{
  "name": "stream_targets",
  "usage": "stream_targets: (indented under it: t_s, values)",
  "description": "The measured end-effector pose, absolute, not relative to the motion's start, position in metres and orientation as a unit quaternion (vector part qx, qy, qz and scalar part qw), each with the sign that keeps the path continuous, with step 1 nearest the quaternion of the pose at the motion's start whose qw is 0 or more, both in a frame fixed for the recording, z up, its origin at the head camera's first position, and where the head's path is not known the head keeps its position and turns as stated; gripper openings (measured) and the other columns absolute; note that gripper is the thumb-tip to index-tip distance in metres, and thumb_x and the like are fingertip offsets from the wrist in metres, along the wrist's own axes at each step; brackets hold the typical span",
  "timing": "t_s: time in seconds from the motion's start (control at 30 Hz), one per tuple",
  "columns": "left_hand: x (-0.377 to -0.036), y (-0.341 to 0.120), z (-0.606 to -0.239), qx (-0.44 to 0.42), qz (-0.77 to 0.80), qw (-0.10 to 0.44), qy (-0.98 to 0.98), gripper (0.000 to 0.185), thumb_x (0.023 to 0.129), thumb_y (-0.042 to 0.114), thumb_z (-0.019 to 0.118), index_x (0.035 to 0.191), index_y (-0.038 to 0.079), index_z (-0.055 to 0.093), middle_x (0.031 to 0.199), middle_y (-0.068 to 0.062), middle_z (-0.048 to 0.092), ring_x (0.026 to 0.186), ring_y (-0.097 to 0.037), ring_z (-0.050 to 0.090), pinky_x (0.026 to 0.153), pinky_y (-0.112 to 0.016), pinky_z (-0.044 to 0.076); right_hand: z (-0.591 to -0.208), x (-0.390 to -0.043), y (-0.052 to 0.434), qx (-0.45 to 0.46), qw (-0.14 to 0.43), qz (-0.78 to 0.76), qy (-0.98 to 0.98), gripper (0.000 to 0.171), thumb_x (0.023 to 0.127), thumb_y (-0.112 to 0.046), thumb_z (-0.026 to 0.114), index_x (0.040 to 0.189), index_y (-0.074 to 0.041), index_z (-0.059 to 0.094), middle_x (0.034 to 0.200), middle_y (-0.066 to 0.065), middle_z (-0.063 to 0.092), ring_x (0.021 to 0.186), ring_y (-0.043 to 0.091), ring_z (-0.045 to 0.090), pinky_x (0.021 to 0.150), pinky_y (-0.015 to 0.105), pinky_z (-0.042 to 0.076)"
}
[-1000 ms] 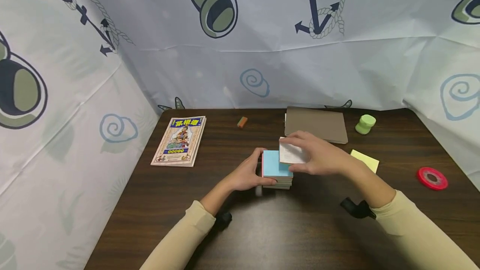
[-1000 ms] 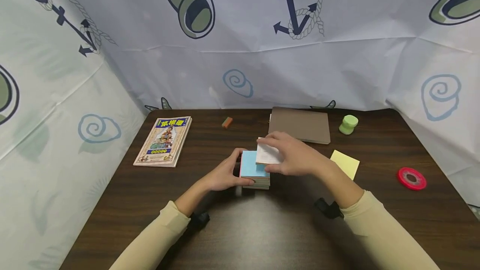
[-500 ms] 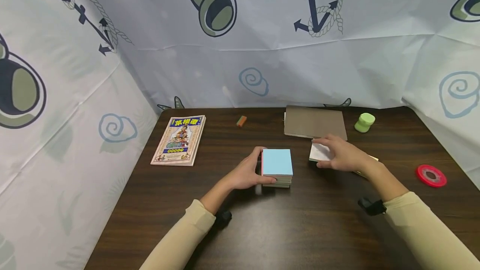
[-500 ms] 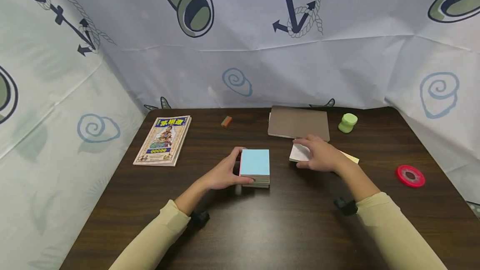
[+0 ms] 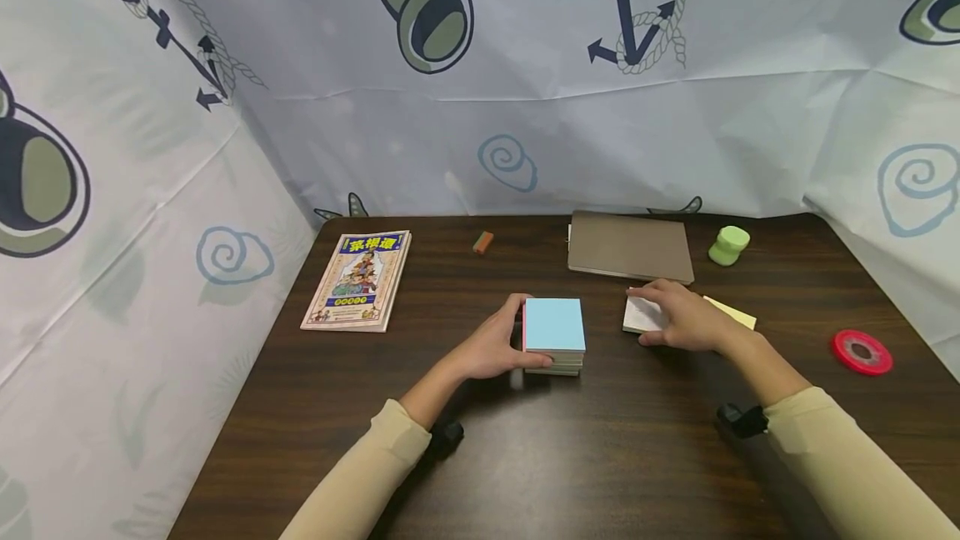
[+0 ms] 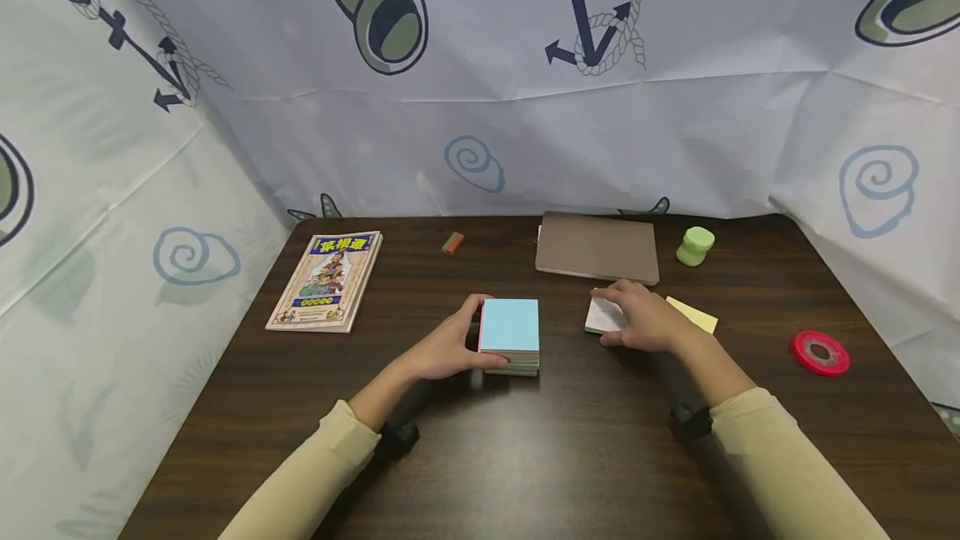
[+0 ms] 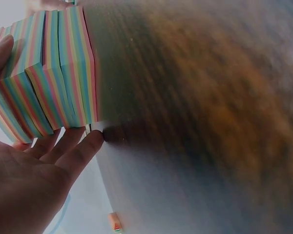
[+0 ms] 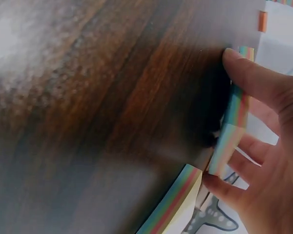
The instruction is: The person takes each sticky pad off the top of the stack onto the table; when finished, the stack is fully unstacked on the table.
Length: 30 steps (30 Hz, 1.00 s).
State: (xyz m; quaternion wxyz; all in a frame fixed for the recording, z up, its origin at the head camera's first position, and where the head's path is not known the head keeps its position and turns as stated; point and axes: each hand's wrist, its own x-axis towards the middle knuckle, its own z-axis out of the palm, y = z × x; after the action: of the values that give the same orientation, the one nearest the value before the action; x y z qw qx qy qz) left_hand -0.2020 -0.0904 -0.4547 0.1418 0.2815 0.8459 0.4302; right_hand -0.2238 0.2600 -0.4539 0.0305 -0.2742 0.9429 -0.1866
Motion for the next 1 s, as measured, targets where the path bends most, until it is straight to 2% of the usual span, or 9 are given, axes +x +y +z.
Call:
stream_targets:
  t_s: [0.23,0.57,0.77,0.93,1.0]
  values:
    - [-0.201,-0.091,-0.453,0.275,0.425,0.144,0.85,0.094,0.078,0.043,0.082,0.148,0.013,0.026,0.131,-0.001,0.048,0.122,-0.016,0.048,0.1,-0.042,0.04,-0.447,-0.221,0.257,-0.275,0.037,-0.171,0.945,0.073,0.08,-0.032,0.082,0.139,-0.002,0.052,0.129,0.023,0.053,0.121,0.045,0.046,0.094,0.062,0.038]
    - [-0.2,-0.092,-0.453,0.274,0.435,0.149,0.845,0.092,0.078,0.041,0.082,0.147,0.014,0.027,0.132,0.0,0.048,0.13,-0.018,0.044,0.102,-0.043,0.039,-0.408,-0.212,0.226,-0.317,-0.018,-0.191,0.929,0.066,0.086,-0.035,0.077,0.14,-0.007,0.052,0.136,0.016,0.051,0.125,0.037,0.046,0.098,0.055,0.038]
    - [-0.202,-0.091,-0.454,0.291,0.449,0.14,0.833,0.087,0.078,0.036,0.084,0.143,0.015,0.03,0.131,0.001,0.048,0.125,-0.017,0.048,0.098,-0.039,0.042,-0.388,-0.197,0.183,-0.363,-0.01,-0.23,0.903,0.07,0.087,-0.045,0.073,0.145,-0.013,0.048,0.144,0.014,0.045,0.132,0.032,0.041,0.101,0.053,0.038]
    - [-0.203,-0.091,-0.455,0.304,0.46,0.142,0.823,0.082,0.082,0.033,0.081,0.142,0.015,0.029,0.13,-0.001,0.048,0.121,-0.019,0.05,0.096,-0.04,0.045,-0.39,-0.189,0.153,-0.397,0.016,-0.222,0.89,0.077,0.086,-0.051,0.072,0.149,-0.018,0.042,0.151,0.012,0.038,0.137,0.031,0.037,0.103,0.051,0.038]
    - [-0.203,-0.091,-0.456,0.306,0.463,0.144,0.819,0.08,0.083,0.032,0.08,0.142,0.015,0.03,0.132,-0.002,0.047,0.124,-0.02,0.049,0.097,-0.041,0.045,-0.393,-0.188,0.146,-0.406,0.027,-0.212,0.889,0.078,0.086,-0.05,0.072,0.15,-0.018,0.041,0.151,0.012,0.038,0.137,0.031,0.037,0.101,0.05,0.039]
